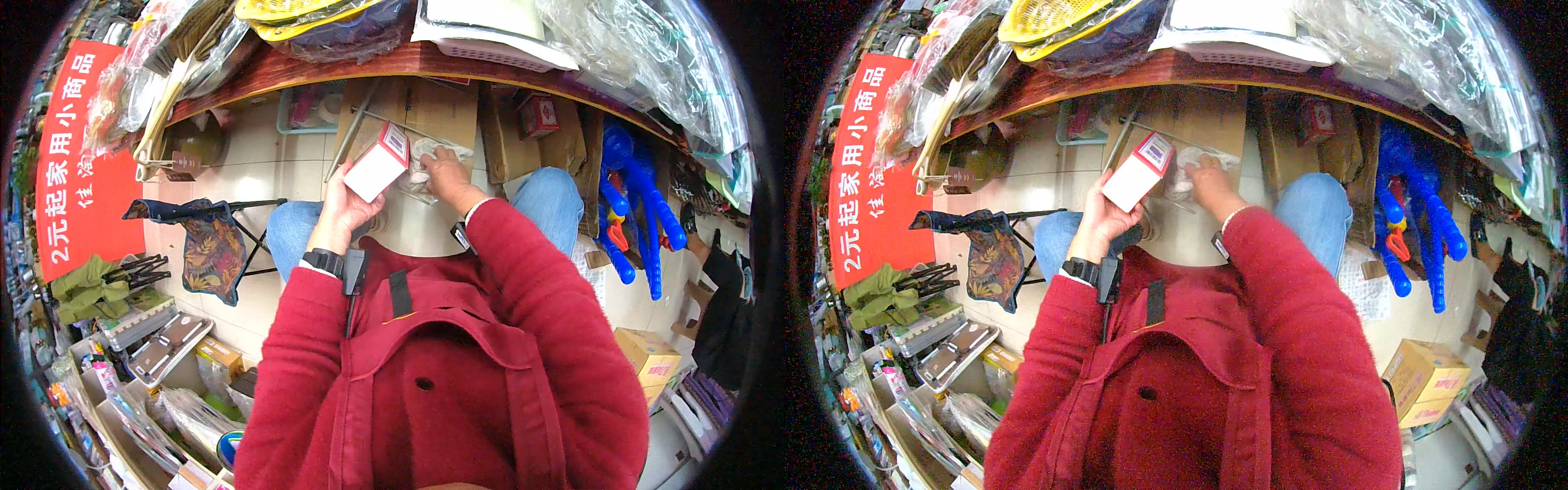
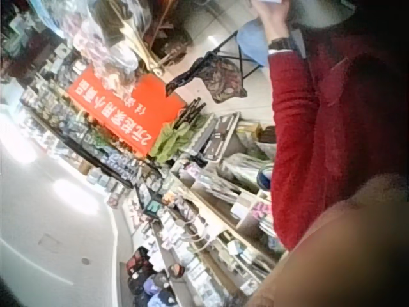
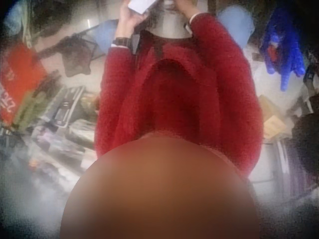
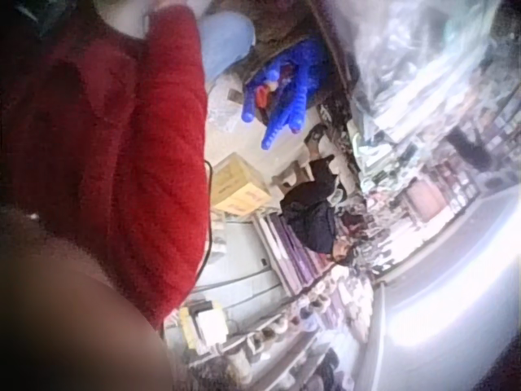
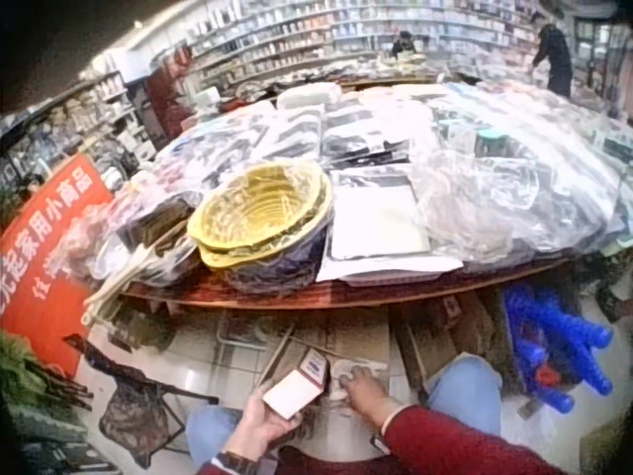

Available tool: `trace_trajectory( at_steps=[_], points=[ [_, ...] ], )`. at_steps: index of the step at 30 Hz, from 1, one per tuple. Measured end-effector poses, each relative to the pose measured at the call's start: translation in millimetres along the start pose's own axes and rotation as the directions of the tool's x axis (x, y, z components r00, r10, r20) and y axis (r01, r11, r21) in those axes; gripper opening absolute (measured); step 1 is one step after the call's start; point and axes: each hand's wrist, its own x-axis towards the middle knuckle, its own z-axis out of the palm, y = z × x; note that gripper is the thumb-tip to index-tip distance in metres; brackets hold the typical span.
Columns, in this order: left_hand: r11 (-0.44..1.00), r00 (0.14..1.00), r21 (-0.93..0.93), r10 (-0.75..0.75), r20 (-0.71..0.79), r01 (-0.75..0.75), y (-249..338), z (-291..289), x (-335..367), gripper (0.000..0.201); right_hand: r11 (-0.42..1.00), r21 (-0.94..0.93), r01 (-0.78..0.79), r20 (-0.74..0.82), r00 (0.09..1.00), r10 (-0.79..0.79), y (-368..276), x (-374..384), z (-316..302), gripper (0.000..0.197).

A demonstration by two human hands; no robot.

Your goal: The person sits on the floor and wipes the surfaces of several small rectangular boxes with a cloth. They rotate each box to clean multiple sides, then place it back into a cardboard box. The person also wipes the interior of the cardboard box and a metal frame before returning the cloth to a basket.

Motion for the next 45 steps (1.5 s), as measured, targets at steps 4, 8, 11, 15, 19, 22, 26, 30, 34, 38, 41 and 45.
trace_trajectory(
  at_steps=[4, 8, 11, 15, 19, 22, 26, 30, 34, 38, 41, 45],
  points=[
    [0.996, 0.999, 0.091, 0.001, 0.032, -0.004, -3.1, -1.6, 3.2, 0.045, 0.875, 0.389, -0.288, -0.214, 0.896, 0.390, 7.0, -4.6, -22.4, 0.039],
    [0.994, 0.999, 0.105, 0.004, 0.046, -0.009, -12.2, 4.1, 9.9, 0.043, 0.527, 0.810, -0.256, -0.062, 0.857, 0.511, 8.0, -10.9, -77.9, 0.040],
    [0.994, 0.999, 0.109, 0.016, 0.051, -0.022, -19.7, 13.1, 14.2, 0.039, 0.637, 0.769, 0.041, -0.299, 0.906, 0.301, -7.6, -34.4, -113.5, 0.058],
    [0.989, 0.998, 0.150, -0.003, 0.070, -0.007, -27.5, 26.0, 22.2, 0.040, 0.904, 0.390, 0.172, -0.398, 0.918, -0.003, -47.6, -48.1, -126.4, 0.062],
    [0.980, 0.996, 0.184, 0.062, 0.063, -0.072, -28.1, 26.5, 29.8, 0.044, 0.977, 0.136, 0.165, -0.418, 0.903, -0.095, -90.0, -41.1, -114.4, 0.061],
    [0.992, 0.994, 0.072, 0.102, 0.049, -0.105, -27.7, 22.8, 34.9, 0.041, 0.954, -0.084, 0.286, -0.387, 0.873, -0.296, -107.2, -43.3, -105.5, 0.050],
    [0.973, 0.938, 0.056, 0.201, 0.282, -0.226, -27.8, 23.9, 37.8, 0.041, 0.881, -0.083, 0.467, -0.258, 0.843, -0.471, -102.4, -59.4, -101.9, 0.041],
    [0.994, 0.993, 0.086, 0.058, 0.107, -0.067, -24.7, 23.5, 28.5, 0.043, 0.943, -0.013, 0.332, 0.015, 0.943, -0.331, -65.0, -80.7, -109.2, 0.038],
    [0.997, 0.988, 0.054, 0.047, 0.146, -0.055, -15.8, 17.9, 25.0, 0.043, 0.985, 0.159, 0.068, -0.146, 0.988, -0.044, -17.3, -91.0, -112.3, 0.037],
    [0.998, 0.992, 0.059, -0.002, 0.127, -0.006, -20.3, 17.5, 28.9, 0.043, 0.617, 0.738, -0.274, 0.060, 0.937, 0.344, 19.2, -79.5, -125.4, 0.046],
    [1.000, 0.987, -0.006, -0.016, 0.157, 0.017, -23.6, 20.1, 32.8, 0.046, 0.459, 0.851, -0.254, 0.100, 0.937, 0.334, 22.2, -67.8, -125.2, 0.049],
    [0.999, 0.985, 0.010, -0.038, 0.170, 0.037, -30.6, 16.5, 35.3, 0.047, 0.269, 0.902, -0.337, 0.263, 0.924, 0.277, 7.0, -49.0, -103.1, 0.047]
  ],
)
